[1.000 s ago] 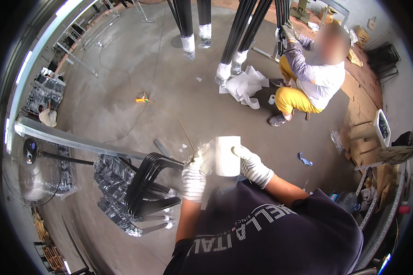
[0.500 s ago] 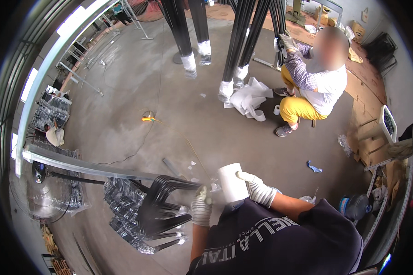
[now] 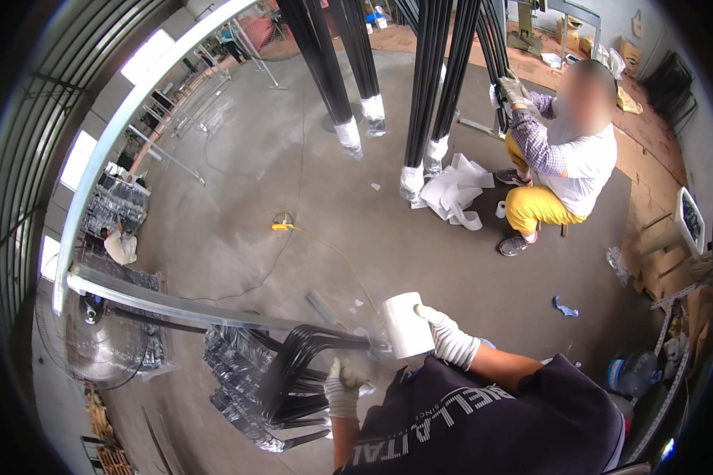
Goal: The person wraps bundles of metal chair components with plastic film by hand, then takes individual U-shaped chair frames from a rack and wraps sections of the frames with the film.
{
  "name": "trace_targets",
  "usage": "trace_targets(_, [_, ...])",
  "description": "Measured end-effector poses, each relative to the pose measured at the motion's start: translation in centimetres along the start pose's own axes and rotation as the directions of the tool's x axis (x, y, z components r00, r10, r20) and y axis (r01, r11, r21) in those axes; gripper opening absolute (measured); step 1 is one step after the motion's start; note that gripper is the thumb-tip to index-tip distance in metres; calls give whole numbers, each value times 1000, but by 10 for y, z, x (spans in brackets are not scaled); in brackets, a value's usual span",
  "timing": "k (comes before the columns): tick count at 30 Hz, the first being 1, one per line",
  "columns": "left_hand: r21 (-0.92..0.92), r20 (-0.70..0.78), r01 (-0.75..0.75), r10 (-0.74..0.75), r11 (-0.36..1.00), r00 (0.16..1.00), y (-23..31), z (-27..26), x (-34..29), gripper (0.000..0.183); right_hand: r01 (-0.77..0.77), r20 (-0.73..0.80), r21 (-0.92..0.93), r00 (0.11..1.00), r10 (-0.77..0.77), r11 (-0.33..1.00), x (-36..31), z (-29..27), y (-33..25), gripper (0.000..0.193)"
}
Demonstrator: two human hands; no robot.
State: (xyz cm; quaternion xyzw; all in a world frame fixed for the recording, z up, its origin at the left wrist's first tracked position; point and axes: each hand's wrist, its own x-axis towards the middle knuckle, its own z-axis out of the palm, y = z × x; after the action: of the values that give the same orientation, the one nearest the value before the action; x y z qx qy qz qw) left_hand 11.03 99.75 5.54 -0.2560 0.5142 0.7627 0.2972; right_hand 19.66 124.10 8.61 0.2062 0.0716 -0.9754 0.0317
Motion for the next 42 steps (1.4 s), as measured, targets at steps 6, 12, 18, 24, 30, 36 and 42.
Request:
trace_targets(6, [25, 44, 47, -48, 999, 998, -7, -3, 15, 24, -33, -29, -44, 999, 32, 998, -5, 15, -2, 60])
trace_targets(12, [29, -56, 52, -51, 998, 997, -17, -15, 30, 25, -103, 39, -28, 994, 104, 994, -4, 16, 6, 66])
trace_targets(18, [2, -23, 56, -56, 998, 998, -12, -3, 6, 23, -93, 156, 44, 984, 85, 995, -5, 8, 3, 63])
trace_targets(24, [26, 186, 40, -44, 999, 982, -18, -14, 11, 22, 304, -8, -129, 951, -308, 944, -58, 64, -46, 49])
trace_targets(30, [130, 527, -60, -18, 990, 850, -9, 21, 21, 30, 577, 294, -145, 801, -521, 804, -102, 100, -53, 69])
trace_targets(36, [150, 492, 54, -122, 987, 862, -8, 27, 24, 28, 297, -171, -154, 931, -321, 942, -68, 61, -12, 48])
trace_targets(42, [180, 609, 63, -162, 982, 777, -26, -72, 120, 29, 89, -316, -98, 942, -115, 991, -36, 12, 47, 49])
